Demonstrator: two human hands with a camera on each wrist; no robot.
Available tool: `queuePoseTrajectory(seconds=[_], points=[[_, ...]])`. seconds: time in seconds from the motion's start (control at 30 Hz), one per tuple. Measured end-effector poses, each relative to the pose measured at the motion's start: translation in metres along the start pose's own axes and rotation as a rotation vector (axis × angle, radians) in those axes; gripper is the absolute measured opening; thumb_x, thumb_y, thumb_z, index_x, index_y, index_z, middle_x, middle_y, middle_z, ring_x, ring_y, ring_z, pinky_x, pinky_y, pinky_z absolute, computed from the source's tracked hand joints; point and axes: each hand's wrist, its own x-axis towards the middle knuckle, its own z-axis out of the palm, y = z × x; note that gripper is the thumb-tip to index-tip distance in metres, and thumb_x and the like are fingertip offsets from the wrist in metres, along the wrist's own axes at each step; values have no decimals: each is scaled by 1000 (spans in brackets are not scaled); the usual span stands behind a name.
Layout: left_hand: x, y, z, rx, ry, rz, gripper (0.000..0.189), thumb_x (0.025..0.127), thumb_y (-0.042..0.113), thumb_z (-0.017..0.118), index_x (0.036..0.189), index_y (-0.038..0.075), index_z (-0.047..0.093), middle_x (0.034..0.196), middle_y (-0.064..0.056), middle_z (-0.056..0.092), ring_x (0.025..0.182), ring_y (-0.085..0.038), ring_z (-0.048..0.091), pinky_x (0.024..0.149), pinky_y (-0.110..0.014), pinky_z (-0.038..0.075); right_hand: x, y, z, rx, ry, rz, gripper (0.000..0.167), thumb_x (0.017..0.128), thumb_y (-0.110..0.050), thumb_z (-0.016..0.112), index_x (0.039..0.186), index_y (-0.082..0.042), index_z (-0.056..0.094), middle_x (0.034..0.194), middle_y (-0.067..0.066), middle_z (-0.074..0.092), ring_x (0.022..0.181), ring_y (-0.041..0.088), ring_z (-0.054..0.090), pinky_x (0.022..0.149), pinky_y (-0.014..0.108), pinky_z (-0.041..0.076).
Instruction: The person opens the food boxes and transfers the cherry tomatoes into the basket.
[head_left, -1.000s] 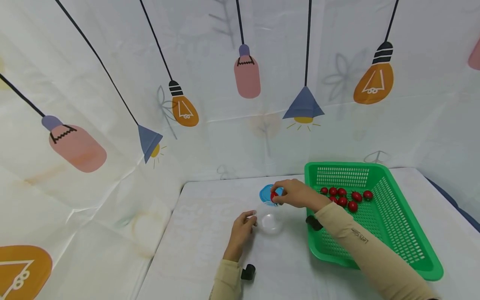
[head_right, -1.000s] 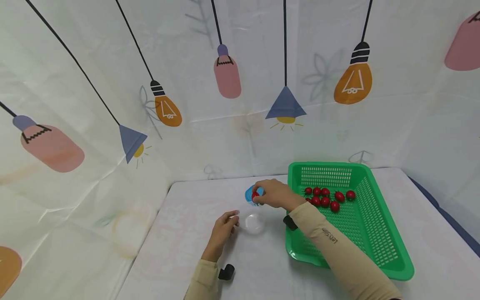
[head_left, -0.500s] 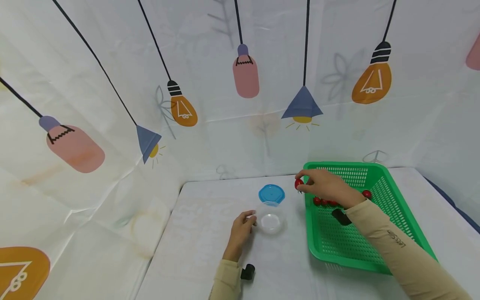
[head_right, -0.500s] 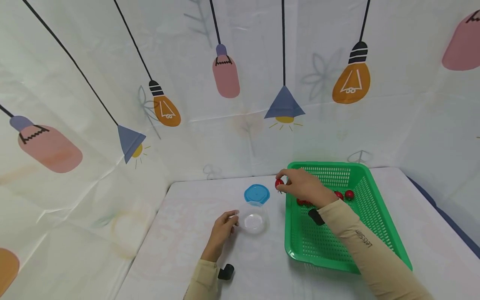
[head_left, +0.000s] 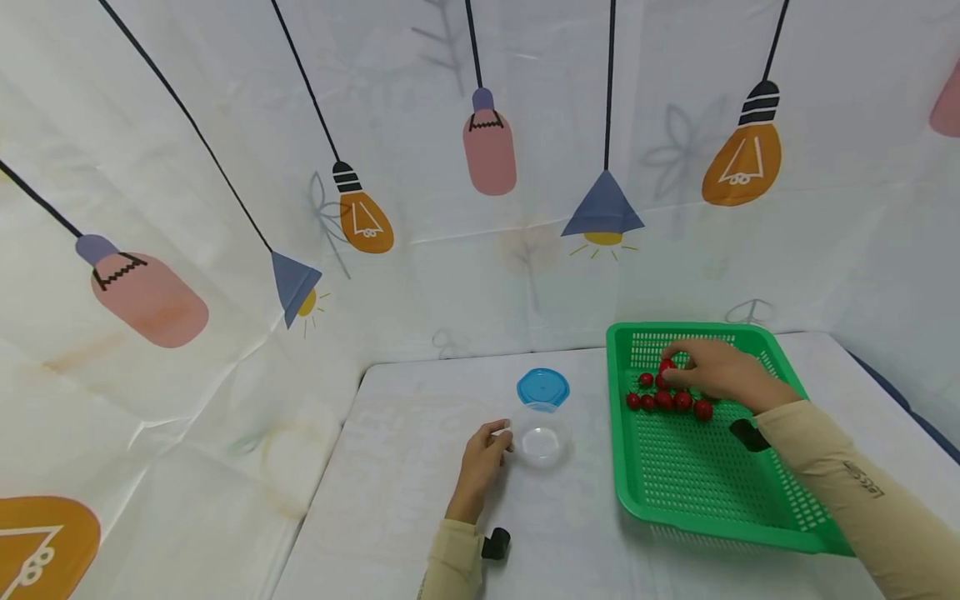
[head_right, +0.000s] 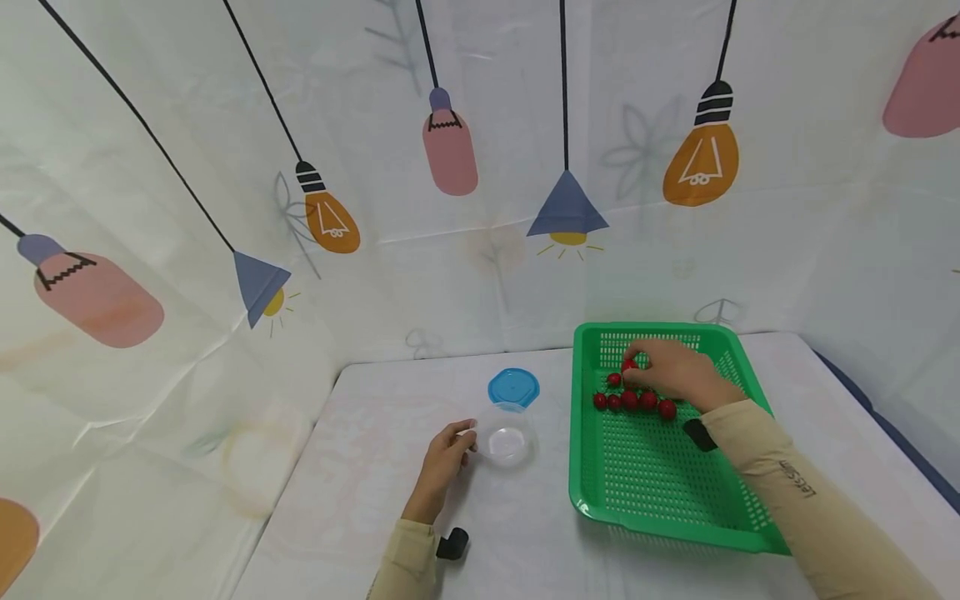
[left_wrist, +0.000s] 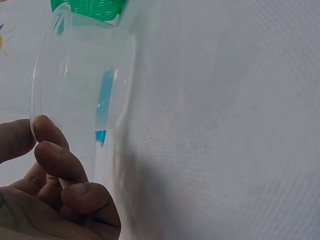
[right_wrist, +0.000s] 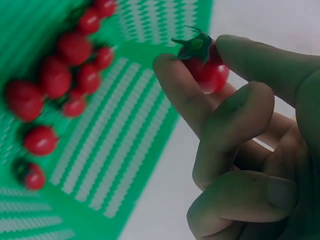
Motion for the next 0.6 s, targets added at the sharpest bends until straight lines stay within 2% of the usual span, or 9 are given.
queuePoseTrajectory(seconds=[0.1,0.2,0.33,0.6], points=[[2,-2,-1,3,1,-2,38,100,26,62,131,4,63,89,-6,68,73,-18,53,68,-32,42,-4,16,2,-33,10,12,40,97,-31,68,123,-1,64,92,4,68,72,18,59,63,41,49],[2,-2,-2,-1,1,-8,38,100,26,62,131,5,63,88,-6,67,73,-18,53,69,-32,42,-8,31,5,-75,7,26,36,95,-28,70,116,1,67,94,8,68,80,24,63,68,47,51],[2,-3,-3,5,2,-9,38,99,26,62,131,6,64,88,-5,67,73,-18,53,69,-32,42,-13,47,11,-86,-27,54,30,94,-26,72,110,-1,68,98,15,68,83,30,64,69,49,51],[2,-2,-4,9,8,-11,40,100,25,61,132,2,62,91,-10,68,75,-19,54,68,-32,42,-12,64,19,-82,-93,91,28,92,-18,70,103,7,63,82,9,62,70,21,59,65,41,50]])
